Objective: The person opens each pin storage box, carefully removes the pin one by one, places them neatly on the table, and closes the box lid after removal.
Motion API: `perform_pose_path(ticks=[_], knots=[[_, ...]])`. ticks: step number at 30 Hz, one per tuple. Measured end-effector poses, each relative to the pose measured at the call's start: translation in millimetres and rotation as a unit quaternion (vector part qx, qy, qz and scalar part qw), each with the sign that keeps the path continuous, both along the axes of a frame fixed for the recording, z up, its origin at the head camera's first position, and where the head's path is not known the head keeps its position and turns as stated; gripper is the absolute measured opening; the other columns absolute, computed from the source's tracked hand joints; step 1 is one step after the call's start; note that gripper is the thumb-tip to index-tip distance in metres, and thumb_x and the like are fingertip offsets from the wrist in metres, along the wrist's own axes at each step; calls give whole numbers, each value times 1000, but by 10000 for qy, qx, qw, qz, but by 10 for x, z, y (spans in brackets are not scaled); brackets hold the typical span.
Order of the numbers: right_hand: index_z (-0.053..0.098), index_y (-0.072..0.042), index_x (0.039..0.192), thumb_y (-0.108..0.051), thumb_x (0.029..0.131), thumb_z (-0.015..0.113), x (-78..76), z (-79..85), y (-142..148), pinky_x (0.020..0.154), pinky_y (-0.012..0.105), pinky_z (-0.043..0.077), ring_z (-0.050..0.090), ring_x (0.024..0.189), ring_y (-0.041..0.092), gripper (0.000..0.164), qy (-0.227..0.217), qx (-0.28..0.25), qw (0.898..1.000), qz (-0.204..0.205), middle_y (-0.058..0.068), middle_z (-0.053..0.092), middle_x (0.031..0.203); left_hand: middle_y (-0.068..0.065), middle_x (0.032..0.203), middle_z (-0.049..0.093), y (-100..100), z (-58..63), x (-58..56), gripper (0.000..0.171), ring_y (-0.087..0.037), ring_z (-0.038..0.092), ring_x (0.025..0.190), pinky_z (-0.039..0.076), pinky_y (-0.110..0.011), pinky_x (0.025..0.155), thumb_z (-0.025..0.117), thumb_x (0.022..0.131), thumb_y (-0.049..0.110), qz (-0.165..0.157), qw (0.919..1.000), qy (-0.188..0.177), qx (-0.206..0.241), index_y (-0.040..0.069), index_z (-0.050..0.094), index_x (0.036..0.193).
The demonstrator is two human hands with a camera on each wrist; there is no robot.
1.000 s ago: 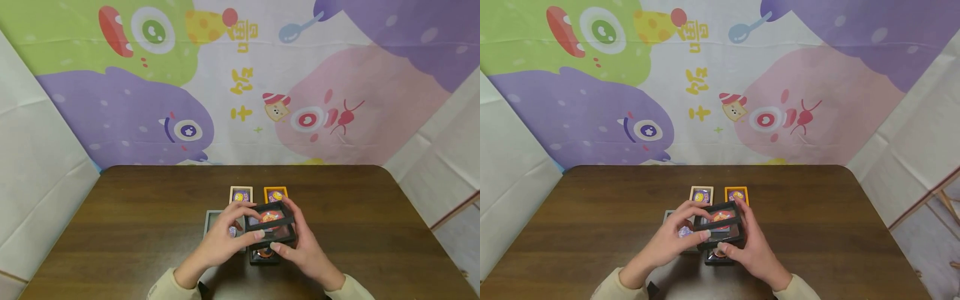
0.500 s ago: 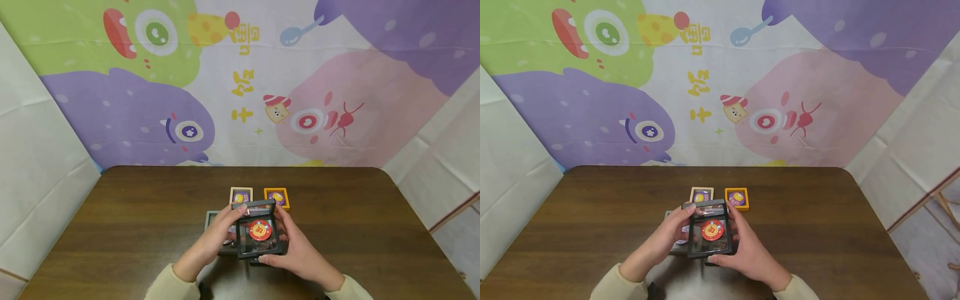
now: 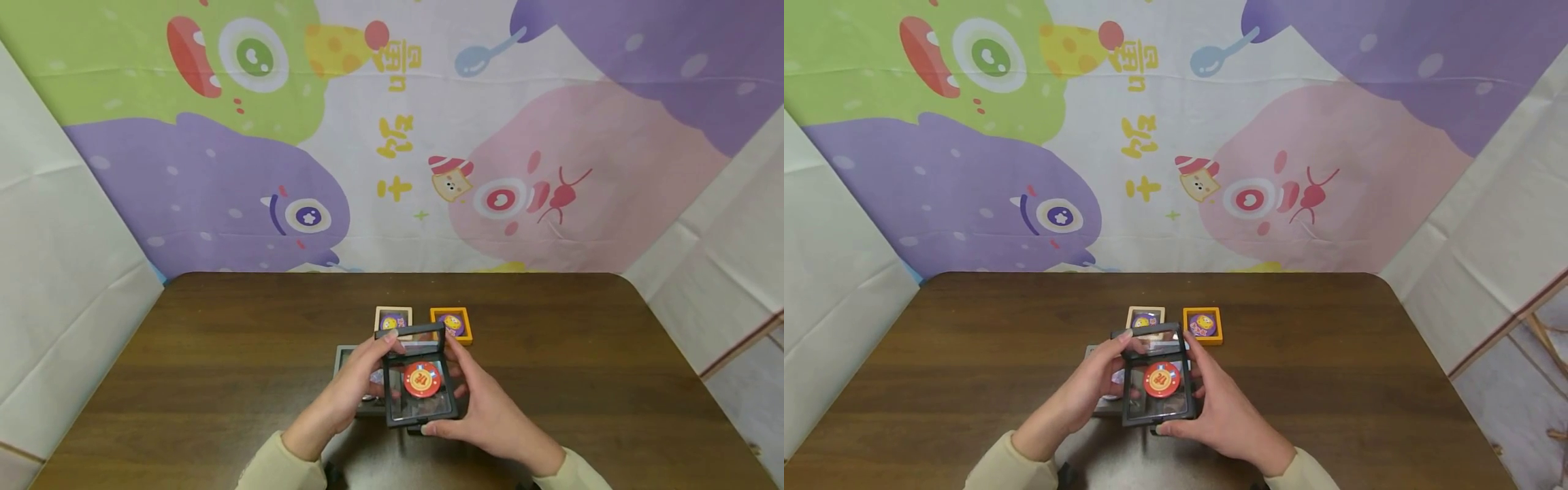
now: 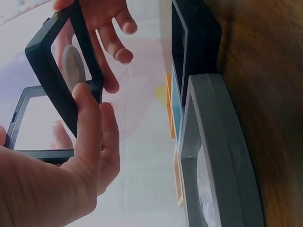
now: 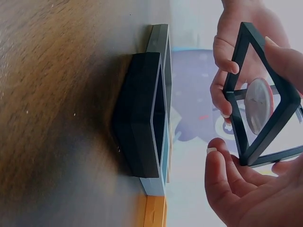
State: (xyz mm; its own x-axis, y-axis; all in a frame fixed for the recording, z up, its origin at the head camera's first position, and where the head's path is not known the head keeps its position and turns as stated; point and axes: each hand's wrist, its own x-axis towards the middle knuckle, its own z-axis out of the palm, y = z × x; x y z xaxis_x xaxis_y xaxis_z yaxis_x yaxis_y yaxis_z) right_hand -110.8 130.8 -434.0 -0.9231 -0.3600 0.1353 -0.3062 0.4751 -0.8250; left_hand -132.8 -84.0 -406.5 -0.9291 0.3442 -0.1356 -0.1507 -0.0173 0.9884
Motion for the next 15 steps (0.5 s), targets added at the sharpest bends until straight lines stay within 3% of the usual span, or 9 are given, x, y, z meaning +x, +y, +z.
perform_pose_path(ticks=[8,15], knots=[[8,-35,147,-49,55,82,4,-20,-8,77,27,47,51,95,10,119,32,127,9999,101,-7,47,124,-18,110,51,-16,26,10,63,-26,56,94,51,-42,64,39,92,57,129,9998,99,103,-3,50,107],[14,-33,147,-48,57,81,9,-24,2,75,27,47,50,97,9,113,178,112,9996,176,-8,48,117,-15,108,54,-29,62,6,62,-26,56,96,50,-40,64,41,91,55,347,9992,61,186,-4,53,104]])
